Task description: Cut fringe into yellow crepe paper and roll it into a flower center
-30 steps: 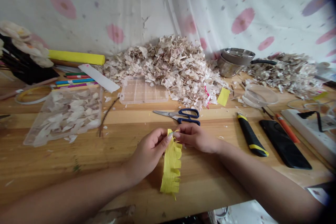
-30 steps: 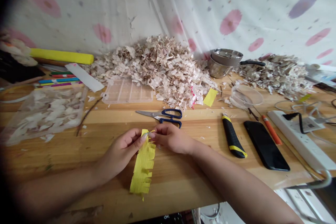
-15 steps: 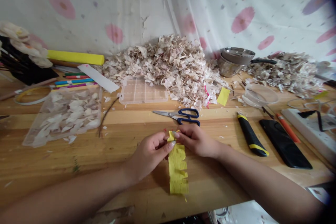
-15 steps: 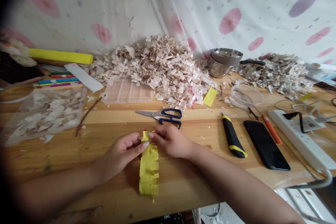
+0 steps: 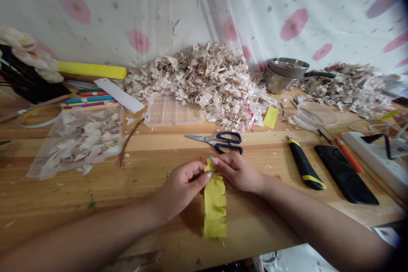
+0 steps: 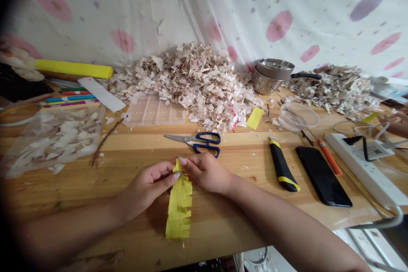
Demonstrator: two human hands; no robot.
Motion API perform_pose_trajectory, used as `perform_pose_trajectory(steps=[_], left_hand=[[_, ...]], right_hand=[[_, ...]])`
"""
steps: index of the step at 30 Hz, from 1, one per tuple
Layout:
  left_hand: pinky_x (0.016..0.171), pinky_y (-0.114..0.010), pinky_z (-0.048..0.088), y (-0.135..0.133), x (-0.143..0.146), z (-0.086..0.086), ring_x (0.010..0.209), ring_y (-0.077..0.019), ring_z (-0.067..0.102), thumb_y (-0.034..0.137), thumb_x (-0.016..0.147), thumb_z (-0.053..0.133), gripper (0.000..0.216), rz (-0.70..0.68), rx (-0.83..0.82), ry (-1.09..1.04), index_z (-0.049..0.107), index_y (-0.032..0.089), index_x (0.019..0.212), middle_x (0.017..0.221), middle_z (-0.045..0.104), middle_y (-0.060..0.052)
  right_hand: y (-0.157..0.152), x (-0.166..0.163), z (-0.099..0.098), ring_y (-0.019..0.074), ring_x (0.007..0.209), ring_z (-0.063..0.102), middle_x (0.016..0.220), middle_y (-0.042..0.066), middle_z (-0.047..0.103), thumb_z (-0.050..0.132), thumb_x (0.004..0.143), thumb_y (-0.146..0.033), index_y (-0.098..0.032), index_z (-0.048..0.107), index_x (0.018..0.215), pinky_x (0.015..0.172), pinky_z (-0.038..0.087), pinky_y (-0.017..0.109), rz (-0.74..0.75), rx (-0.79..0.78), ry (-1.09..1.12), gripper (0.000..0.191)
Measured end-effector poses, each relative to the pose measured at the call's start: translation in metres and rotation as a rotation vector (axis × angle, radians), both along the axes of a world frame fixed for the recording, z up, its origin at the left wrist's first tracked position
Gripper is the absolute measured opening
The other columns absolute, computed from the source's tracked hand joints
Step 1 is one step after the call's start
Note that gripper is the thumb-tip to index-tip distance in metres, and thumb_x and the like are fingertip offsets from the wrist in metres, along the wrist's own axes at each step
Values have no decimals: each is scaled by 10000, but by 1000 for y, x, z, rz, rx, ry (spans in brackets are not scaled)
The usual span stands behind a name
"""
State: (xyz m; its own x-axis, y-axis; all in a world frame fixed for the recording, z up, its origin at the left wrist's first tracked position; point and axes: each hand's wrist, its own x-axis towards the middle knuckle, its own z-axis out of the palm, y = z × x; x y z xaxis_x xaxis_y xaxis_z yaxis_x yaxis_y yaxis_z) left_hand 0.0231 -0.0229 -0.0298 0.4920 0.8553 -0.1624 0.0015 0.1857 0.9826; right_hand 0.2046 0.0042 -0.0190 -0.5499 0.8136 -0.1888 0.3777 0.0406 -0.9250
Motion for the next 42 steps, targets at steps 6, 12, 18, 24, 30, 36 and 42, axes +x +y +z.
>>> perform_pose_trajectory(steps=[6, 12, 18, 24, 30, 36, 42], left_hand=[[649, -268, 409, 0, 1, 0, 720, -162, 542, 399, 831, 569, 229, 31, -26, -6, 568, 170, 829, 745, 596, -11], [625, -258, 410, 0, 3, 4, 688, -148, 527, 440, 791, 612, 308, 50, -123, -75, 594, 160, 918, 764, 599, -16], [611, -254, 400, 0, 2, 3, 670, -143, 507, 403, 826, 580, 237, 27, -76, -39, 577, 168, 857, 702, 552, 4], [752, -308, 446, 0, 2, 1, 758, -173, 559, 356, 841, 569, 194, -17, -37, -84, 594, 173, 901, 763, 597, -17], [821, -343, 459, 1, 3, 3, 837, -198, 611, 342, 885, 517, 202, -73, -56, -165, 601, 175, 961, 875, 662, -53], [770, -293, 442, 0, 0, 0, 840, -188, 584, 375, 867, 549, 217, 43, -30, -65, 611, 177, 929, 852, 649, -30], [786, -275, 436, 0, 1, 0, 891, -176, 574, 351, 867, 554, 219, 77, -69, -116, 602, 184, 1001, 939, 655, -32]], right_hand=[[4, 0, -3, 67, 469, 316, 513, -44, 393, 383, 829, -692, -173, 417, 606, 440, 277, 210, 2, -52, 94, 566], [5, 2, -2, 77, 563, 351, 623, -38, 427, 597, 733, -638, -155, 495, 692, 519, 302, 215, -19, -115, 203, 495], [3, 3, -1, 72, 545, 323, 608, -45, 405, 603, 786, -550, -148, 511, 682, 500, 268, 218, 14, -61, 186, 425], [0, 3, 1, 56, 456, 262, 499, -66, 320, 495, 862, -552, -178, 373, 563, 421, 220, 204, 64, 55, 23, 494], [-2, 2, -1, 70, 417, 446, 489, -33, 476, 352, 893, -614, -170, 460, 651, 423, 333, 187, 96, -35, -30, 517], [4, 3, -3, 62, 486, 327, 543, -49, 384, 442, 843, -634, -159, 457, 630, 450, 270, 199, 8, -27, 137, 521], [4, 1, -2, 77, 570, 342, 636, -40, 407, 604, 762, -586, -158, 477, 694, 528, 299, 219, -24, -51, 208, 452]])
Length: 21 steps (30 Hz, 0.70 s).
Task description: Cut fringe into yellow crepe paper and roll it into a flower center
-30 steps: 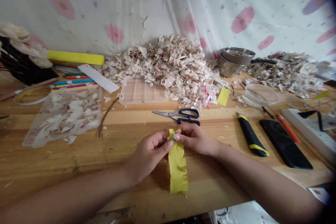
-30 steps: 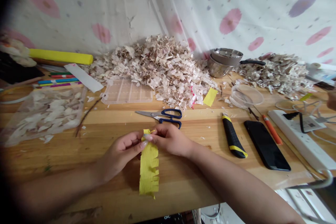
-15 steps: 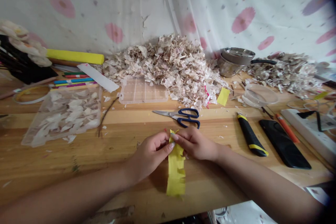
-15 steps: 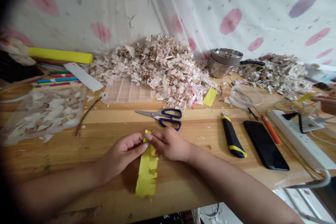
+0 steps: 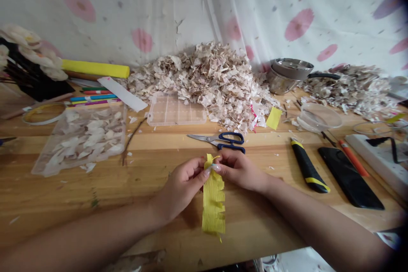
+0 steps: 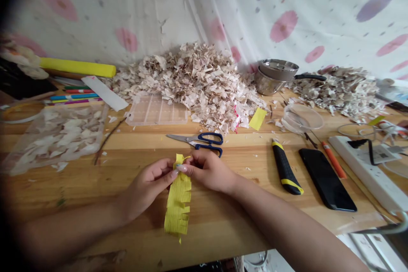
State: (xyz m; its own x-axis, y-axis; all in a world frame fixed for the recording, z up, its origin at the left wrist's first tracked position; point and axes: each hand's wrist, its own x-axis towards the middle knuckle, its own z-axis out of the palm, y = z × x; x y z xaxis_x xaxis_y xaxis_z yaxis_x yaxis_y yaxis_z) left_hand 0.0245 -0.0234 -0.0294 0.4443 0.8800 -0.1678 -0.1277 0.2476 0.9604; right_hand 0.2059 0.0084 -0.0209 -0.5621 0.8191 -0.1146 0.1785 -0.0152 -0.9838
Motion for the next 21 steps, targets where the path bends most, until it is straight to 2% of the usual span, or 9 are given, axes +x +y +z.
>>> perform_pose_trajectory(steps=[4, 10, 13, 18, 21], left_hand=[[805, -282, 422, 1, 0, -3, 890, -171, 560, 344, 877, 540, 210, -8, 22, 6, 593, 179, 995, 929, 640, -27], [711, -265, 391, 2, -3, -5, 777, -149, 508, 365, 890, 509, 208, -34, 79, 80, 578, 170, 912, 809, 576, 2], [734, -275, 391, 2, -2, -4, 807, -159, 510, 360, 890, 504, 204, -43, 89, 76, 572, 171, 923, 815, 568, 0], [790, -299, 406, 2, -1, -3, 866, -180, 529, 351, 880, 515, 193, -39, 74, 56, 563, 172, 932, 865, 589, -19], [816, -311, 412, 1, 0, -2, 892, -187, 541, 336, 875, 529, 167, -80, 75, 36, 546, 177, 923, 861, 593, -17]], right_hand=[[-1, -2, 3, 75, 567, 337, 642, -43, 409, 647, 739, -556, -159, 478, 702, 528, 295, 220, 5, -38, 17, 433], [1, 1, -2, 77, 557, 306, 615, -49, 368, 509, 826, -597, -166, 447, 678, 507, 272, 217, -5, 46, -73, 460], [1, 3, -3, 75, 553, 309, 610, -50, 362, 472, 854, -590, -165, 437, 670, 502, 272, 215, 8, 62, -113, 464], [1, 3, 1, 66, 506, 336, 575, -61, 400, 535, 821, -577, -158, 489, 737, 480, 277, 208, 25, -92, -37, 430], [1, 3, 1, 67, 550, 378, 636, -45, 451, 640, 754, -542, -150, 503, 743, 511, 305, 205, 64, -107, 0, 415]])
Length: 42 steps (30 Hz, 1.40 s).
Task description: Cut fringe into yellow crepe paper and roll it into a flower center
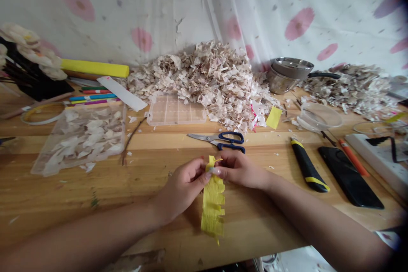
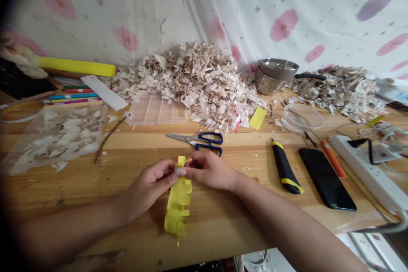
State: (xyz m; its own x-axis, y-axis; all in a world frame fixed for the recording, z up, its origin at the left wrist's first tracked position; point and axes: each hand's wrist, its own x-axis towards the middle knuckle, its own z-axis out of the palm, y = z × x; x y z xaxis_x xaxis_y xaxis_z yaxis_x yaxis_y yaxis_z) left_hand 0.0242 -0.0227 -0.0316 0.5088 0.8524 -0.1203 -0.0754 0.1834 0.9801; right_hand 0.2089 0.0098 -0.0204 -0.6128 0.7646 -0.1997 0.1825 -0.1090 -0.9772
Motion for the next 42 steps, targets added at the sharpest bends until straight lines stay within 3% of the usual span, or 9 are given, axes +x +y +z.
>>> perform_pose_trajectory(steps=[4, 11, 16, 19, 24, 28, 35, 42], left_hand=[[771, -299, 422, -1, 0, 0, 866, -186, 552, 326, 876, 534, 165, -47, 11, 61, 549, 169, 923, 841, 595, -17], [870, -341, 428, 1, 0, -9, 962, -206, 576, 314, 893, 509, 162, -107, 2, 34, 550, 184, 981, 970, 641, -52], [923, -355, 407, 0, 0, -9, 1013, -210, 571, 303, 896, 507, 177, -155, 12, 39, 580, 182, 1003, 1022, 649, -65], [857, -329, 433, -1, 0, -7, 946, -197, 574, 324, 887, 520, 189, -138, 13, 36, 580, 178, 990, 973, 640, -57], [666, -265, 423, 0, -2, -3, 692, -138, 525, 360, 906, 465, 220, -106, 15, 86, 556, 162, 935, 725, 554, 6], [647, -254, 399, 1, -2, -1, 692, -131, 489, 365, 898, 475, 216, -116, 3, 84, 540, 160, 884, 728, 524, 12], [680, -260, 419, 0, -1, 2, 737, -138, 497, 357, 893, 488, 239, -134, -48, 5, 573, 166, 1010, 792, 539, -1], [670, -255, 416, 0, -2, 3, 723, -140, 496, 375, 879, 508, 223, -114, -49, 43, 584, 172, 931, 768, 540, 5]], right_hand=[[2, 4, 0, 67, 576, 378, 654, -46, 451, 699, 731, -457, -140, 516, 743, 522, 312, 200, 58, 12, -58, 367], [10, 10, 6, 68, 588, 431, 674, -33, 510, 692, 728, -474, -124, 566, 793, 571, 348, 214, 170, -138, 12, 378], [11, 12, 5, 75, 573, 451, 631, -27, 524, 689, 727, -491, -117, 577, 758, 575, 350, 227, 196, -133, -13, 391], [11, 11, 6, 71, 554, 415, 605, -33, 490, 665, 740, -519, -117, 566, 727, 544, 321, 222, 166, -94, -32, 415], [7, 5, 6, 68, 555, 337, 613, -43, 406, 550, 814, -568, -133, 509, 680, 520, 284, 219, 100, 37, -43, 457], [5, 5, 4, 66, 537, 270, 597, -55, 339, 490, 866, -536, -147, 459, 656, 476, 239, 210, 144, 142, -116, 443], [3, 7, 6, 68, 539, 276, 598, -55, 317, 409, 928, -479, -161, 421, 644, 482, 262, 204, 193, 235, -187, 427], [3, 7, 5, 61, 494, 240, 546, -69, 273, 385, 922, -528, -173, 383, 602, 457, 237, 204, 173, 279, -206, 478]])
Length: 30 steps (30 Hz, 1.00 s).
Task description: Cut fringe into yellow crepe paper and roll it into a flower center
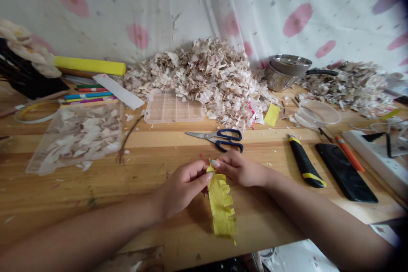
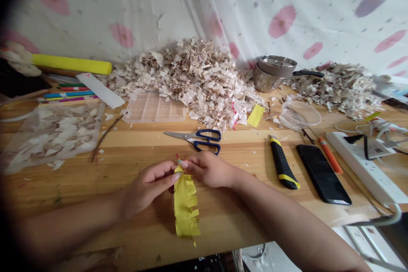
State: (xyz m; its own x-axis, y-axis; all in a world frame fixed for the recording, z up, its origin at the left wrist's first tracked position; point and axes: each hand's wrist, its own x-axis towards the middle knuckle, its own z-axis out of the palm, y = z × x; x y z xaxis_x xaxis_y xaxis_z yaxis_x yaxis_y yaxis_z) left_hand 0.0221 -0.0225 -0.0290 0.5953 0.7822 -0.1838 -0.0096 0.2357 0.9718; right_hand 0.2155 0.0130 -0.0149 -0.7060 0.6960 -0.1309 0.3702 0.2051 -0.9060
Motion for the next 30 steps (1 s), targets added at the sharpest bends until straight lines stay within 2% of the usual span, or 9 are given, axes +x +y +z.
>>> perform_pose_trajectory(steps=[5, 9, 14, 17, 24, 30], left_hand=[[684, -255, 410, 0, 0, 3, 734, -139, 487, 361, 886, 497, 211, 5, -14, -13, 565, 170, 944, 779, 542, 3], [669, -253, 407, -1, -1, 2, 722, -138, 487, 364, 884, 503, 204, 34, -33, -25, 540, 164, 868, 771, 543, -1], [666, -258, 409, 0, 0, 2, 717, -147, 495, 367, 877, 504, 205, 38, -6, 8, 556, 168, 875, 748, 539, 0], [661, -256, 399, 0, 0, 6, 710, -144, 483, 364, 870, 501, 208, 26, 14, 31, 564, 171, 915, 742, 527, 8], [653, -258, 398, -1, -2, 9, 702, -148, 491, 408, 867, 494, 237, 68, 38, 64, 554, 179, 876, 732, 536, 5], [658, -255, 394, -3, -2, 6, 739, -150, 490, 403, 838, 542, 244, 58, 37, 55, 539, 178, 934, 785, 524, 4]], right_hand=[[2, 1, -3, 55, 460, 289, 516, -60, 361, 399, 871, -625, -164, 424, 596, 447, 249, 210, -3, -144, 111, 537], [4, 0, -4, 64, 478, 336, 546, -41, 430, 416, 821, -687, -145, 499, 657, 449, 267, 209, -204, -169, 227, 572], [1, -4, -4, 69, 531, 384, 601, -39, 464, 601, 750, -614, -142, 528, 739, 492, 305, 205, -279, -234, 262, 477], [-1, -6, -4, 66, 535, 378, 601, -42, 454, 631, 752, -564, -135, 535, 733, 500, 306, 207, -278, -241, 231, 440], [-5, -5, -6, 72, 532, 380, 608, -28, 462, 555, 858, -445, -134, 552, 729, 485, 309, 204, -189, -72, 221, 336], [-9, -4, -1, 94, 597, 476, 668, 8, 558, 538, 893, -304, -147, 594, 781, 553, 379, 214, -168, 276, 149, 201]])
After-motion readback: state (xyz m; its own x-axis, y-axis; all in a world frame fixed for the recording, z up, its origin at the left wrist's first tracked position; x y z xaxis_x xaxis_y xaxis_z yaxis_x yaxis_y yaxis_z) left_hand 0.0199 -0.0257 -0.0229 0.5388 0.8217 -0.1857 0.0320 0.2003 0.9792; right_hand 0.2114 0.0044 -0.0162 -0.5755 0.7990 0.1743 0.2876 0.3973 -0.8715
